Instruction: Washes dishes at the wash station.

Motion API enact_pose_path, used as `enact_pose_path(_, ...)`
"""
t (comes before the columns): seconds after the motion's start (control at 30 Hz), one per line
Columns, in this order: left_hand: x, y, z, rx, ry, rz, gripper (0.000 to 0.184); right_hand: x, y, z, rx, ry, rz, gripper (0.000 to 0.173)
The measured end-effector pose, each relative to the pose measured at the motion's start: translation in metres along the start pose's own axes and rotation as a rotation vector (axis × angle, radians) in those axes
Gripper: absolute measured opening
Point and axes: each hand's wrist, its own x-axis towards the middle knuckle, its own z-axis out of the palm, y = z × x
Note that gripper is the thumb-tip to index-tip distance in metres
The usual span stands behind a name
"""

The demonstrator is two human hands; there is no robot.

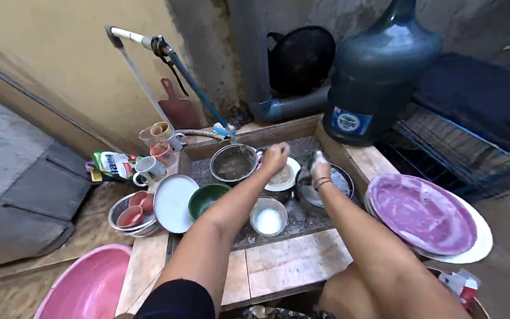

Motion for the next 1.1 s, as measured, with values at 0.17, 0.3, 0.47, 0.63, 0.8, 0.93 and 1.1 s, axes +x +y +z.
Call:
enact_pose_path(0.17, 0.005, -0.097, 0.057, 0.394, -0.621, -0.152, 0.044, 0.036, 0.031, 0.022, 0.093, 0.084, -0.178, 0.060)
enact_pose_path(0.3, -0.010, -0.104, 0.082, 0.563, -0.710, -0.171, 0.043, 0.031, 0.036, 0.026, 0.022, 0.041, -0.178, 0.056)
enact_pose_path(0.47, 0.005, -0.105, 0.079, 0.514, -0.604, 0.059, 0.035, 0.038, 0.041, 0.029, 0.051, 0.021, -0.154, 0.054)
enact_pose_path(0.63, 0.017, -0.105, 0.051, 0.332, -0.460, 0.148, 0.034, 0.041, 0.047, 0.032, 0.025, 0.038, -0.130, 0.057)
enact_pose_path(0.8, 0.009, -0.105, 0.038, 0.380, -0.450, 0.165, 0.033, 0.038, 0.043, 0.034, 0.042, 0.025, -0.126, 0.057)
enact_pose_path(0.93, 0.011, -0.100, 0.041, 0.337, -0.242, -0.050, 0.039, 0.034, 0.043, 0.032, -0.001, 0.017, -0.136, 0.055)
enact_pose_path(1.1, 0.041, -0.087, 0.017, 0.027, 0.138, -0.391, 0.038, 0.036, 0.045, 0.033, 0.029, 0.023, -0.112, 0.054)
